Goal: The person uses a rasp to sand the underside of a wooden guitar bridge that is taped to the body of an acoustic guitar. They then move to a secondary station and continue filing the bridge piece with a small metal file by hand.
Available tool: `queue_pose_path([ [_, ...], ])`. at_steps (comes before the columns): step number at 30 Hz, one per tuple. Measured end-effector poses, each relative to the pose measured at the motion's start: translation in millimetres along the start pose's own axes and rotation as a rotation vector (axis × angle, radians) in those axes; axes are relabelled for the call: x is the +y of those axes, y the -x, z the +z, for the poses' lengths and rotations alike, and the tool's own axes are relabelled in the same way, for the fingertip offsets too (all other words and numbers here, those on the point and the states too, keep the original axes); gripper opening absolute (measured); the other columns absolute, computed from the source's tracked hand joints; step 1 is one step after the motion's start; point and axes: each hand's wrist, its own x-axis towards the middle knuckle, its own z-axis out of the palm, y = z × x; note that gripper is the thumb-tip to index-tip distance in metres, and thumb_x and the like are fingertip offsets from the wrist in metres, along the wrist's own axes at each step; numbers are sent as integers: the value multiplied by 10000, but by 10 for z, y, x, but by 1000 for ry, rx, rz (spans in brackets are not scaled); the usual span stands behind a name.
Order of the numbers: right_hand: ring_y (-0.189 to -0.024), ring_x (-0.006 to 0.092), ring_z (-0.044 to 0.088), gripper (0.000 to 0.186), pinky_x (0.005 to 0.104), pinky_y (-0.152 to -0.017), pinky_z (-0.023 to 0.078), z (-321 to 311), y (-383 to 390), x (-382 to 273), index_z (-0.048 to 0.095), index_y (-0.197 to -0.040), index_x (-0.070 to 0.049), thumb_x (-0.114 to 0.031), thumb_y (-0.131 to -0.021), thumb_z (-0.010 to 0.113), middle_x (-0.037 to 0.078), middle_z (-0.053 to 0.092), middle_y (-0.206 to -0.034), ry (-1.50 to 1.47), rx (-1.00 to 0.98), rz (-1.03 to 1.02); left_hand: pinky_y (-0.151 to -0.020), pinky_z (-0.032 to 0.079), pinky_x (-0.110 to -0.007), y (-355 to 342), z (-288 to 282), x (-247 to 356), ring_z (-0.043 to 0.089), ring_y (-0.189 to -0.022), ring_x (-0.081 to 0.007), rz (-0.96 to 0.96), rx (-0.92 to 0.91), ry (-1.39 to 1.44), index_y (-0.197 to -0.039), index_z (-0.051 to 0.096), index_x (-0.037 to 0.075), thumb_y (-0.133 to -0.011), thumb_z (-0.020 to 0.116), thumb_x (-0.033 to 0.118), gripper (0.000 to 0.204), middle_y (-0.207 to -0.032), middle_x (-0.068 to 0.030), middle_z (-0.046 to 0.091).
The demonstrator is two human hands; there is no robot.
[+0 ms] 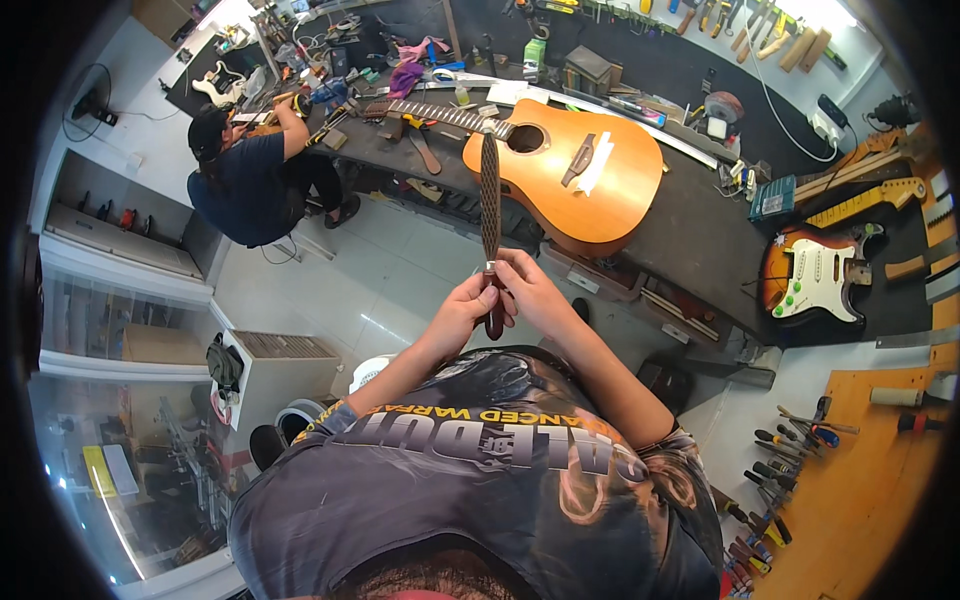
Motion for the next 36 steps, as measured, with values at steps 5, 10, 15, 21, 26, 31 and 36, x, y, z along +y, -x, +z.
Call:
queue_pose_path([
  [5, -1192, 171, 627, 405, 333, -1010, 512, -270, -34, 72, 550, -1449, 3, -282, -1162, 544, 119, 675, -1286, 14, 76, -5, -889, 546, -352, -182, 15, 106, 703, -913, -212, 30, 23, -11, -1509, 431, 29, -1180, 454, 245, 394, -1087, -127, 715],
  [10, -1118, 160, 656, 358, 327, -958, 530, -628, -146, 98, 604, -1401, -7, -252, -1143, 566, 94, 690, -1264, 166, 78, 94, -940, 540, -369, -503, -73, 153, 701, -977, -242, 57, 37, 0, -1591, 299, 18, -1170, 477, 238, 508, -1110, -179, 720],
  [15, -1038, 154, 679, 345, 328, -935, 539, -1011, -382, -38, 621, -1372, 2, -235, -1124, 583, 85, 705, -1231, 233, 7, 233, -937, 546, -358, -877, -179, 187, 702, -974, -246, -4, 83, 92, -1539, 354, 30, -1157, 493, 226, 452, -1101, -194, 721],
  [21, -1033, 174, 693, 345, 339, -932, 553, -1733, -870, -152, 630, -1355, 8, -229, -1109, 582, 113, 716, -1212, 357, 14, 270, -918, 554, -346, -1380, -254, 240, 704, -957, -221, -52, 134, 96, -1518, 379, 45, -1140, 539, 241, 455, -1097, -183, 724],
  [26, -1033, 202, 701, 334, 354, -945, 555, -2115, -1287, -280, 638, -1323, 20, -233, -1115, 572, 125, 719, -1169, 382, -71, 202, -897, 558, -346, -1864, -77, 276, 703, -938, -205, -56, 235, -11, -1576, 333, 57, -1153, 521, 248, 500, -1093, -169, 721],
  [31, -1036, 211, 701, 321, 356, -957, 551, -2092, -1659, -338, 650, -1279, 31, -240, -1128, 568, 124, 714, -1149, 336, -190, 176, -840, 563, -339, -2175, 120, 204, 700, -884, -208, -57, 302, -11, -1690, 172, 67, -1173, 469, 211, 613, -1087, -162, 712],
  [36, -1263, 314, 623, 351, 462, -1076, 499, -2112, -1762, -308, 648, -1317, 1, -220, -1045, 660, 164, 653, -1309, 1076, -46, -149, -812, 565, -341, -2318, 84, 257, 717, -872, -217, -100, 281, 20, -1739, 68, 94, -1175, 472, 247, 710, -1102, -180, 718],
])
